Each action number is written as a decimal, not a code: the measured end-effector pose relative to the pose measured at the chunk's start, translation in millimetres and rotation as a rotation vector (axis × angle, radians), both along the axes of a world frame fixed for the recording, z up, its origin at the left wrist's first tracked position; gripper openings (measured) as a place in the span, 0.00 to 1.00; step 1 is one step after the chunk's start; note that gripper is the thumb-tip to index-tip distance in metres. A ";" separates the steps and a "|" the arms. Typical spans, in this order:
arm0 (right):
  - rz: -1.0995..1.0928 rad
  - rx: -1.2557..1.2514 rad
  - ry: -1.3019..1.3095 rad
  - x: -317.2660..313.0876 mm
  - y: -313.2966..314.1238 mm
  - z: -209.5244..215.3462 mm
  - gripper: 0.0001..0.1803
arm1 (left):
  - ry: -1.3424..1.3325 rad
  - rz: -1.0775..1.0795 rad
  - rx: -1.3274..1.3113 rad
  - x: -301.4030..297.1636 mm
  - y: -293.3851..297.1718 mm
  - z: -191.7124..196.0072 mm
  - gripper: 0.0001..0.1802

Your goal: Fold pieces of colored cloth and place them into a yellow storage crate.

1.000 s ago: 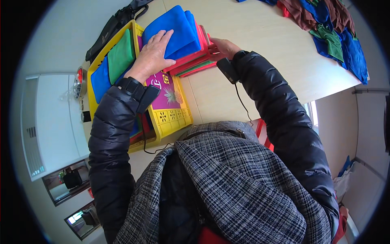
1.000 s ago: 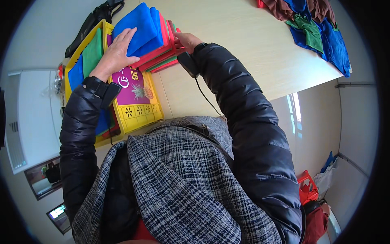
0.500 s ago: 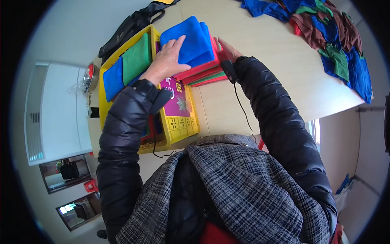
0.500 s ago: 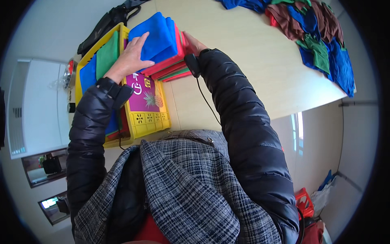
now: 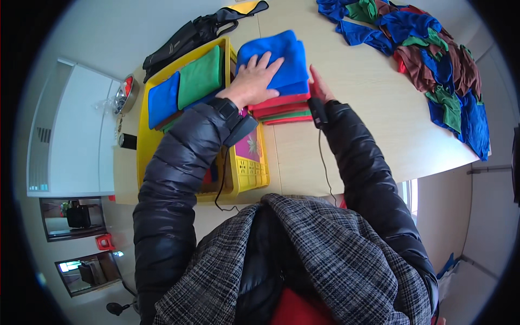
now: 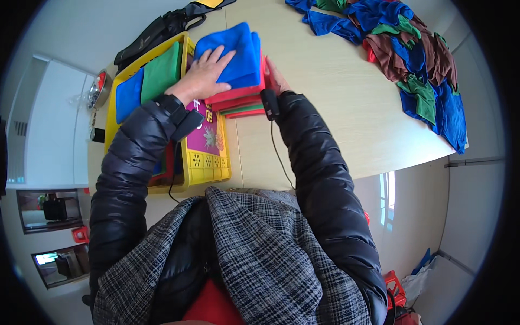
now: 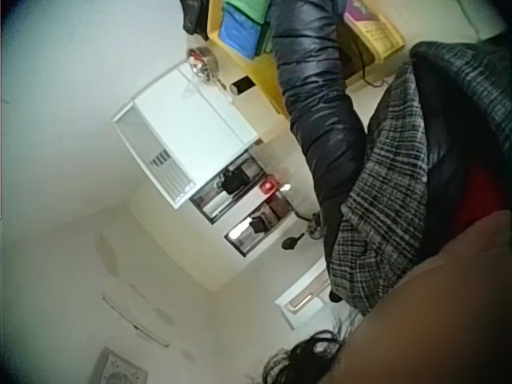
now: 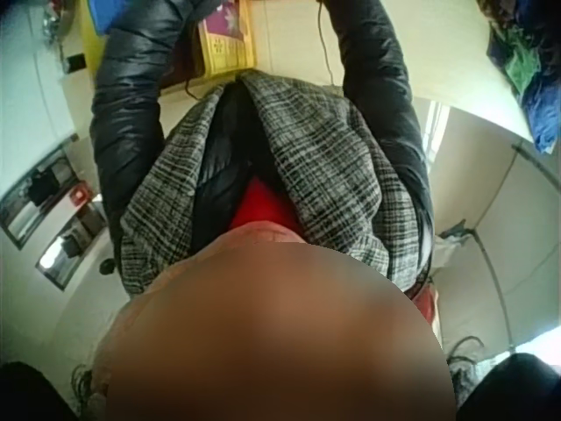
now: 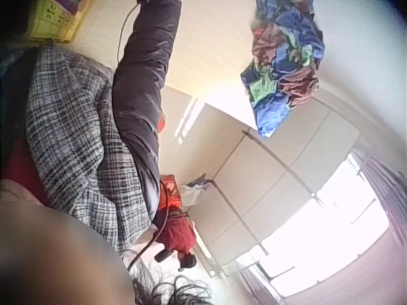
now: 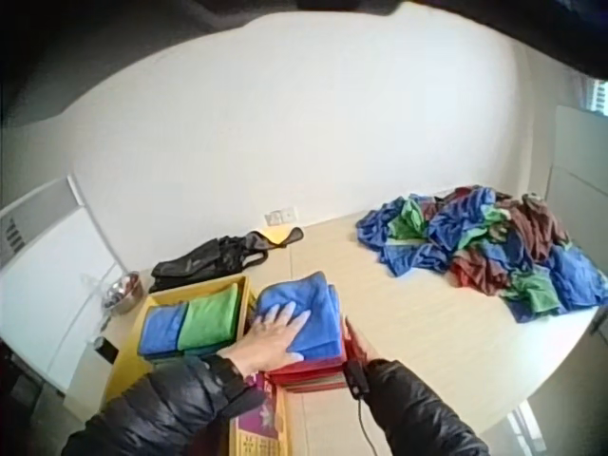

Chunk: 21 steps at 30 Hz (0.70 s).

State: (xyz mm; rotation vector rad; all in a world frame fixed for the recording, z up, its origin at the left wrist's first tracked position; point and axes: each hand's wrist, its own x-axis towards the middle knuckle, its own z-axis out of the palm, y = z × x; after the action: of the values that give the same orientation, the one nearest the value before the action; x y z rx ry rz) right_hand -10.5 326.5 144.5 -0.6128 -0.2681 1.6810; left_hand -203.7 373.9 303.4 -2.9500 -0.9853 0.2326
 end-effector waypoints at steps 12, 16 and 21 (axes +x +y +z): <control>0.056 0.200 -0.318 -55.3 -75.4 241.7 0.42 | -0.329 -0.176 0.212 -108.3 -74.7 188.4 0.50; 0.174 0.255 -0.317 -139.1 -56.5 248.9 0.40 | -0.384 -0.118 0.155 -199.9 -67.8 188.1 0.50; 0.170 0.008 -0.215 -241.2 -41.2 233.0 0.32 | -0.488 -0.233 0.138 -290.1 -53.9 150.7 0.50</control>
State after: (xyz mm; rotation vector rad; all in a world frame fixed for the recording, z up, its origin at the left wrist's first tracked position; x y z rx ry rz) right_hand -251.7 285.3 377.5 -0.7837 -0.4926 1.7763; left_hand -493.8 320.0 454.1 -3.0096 -0.6332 -0.5598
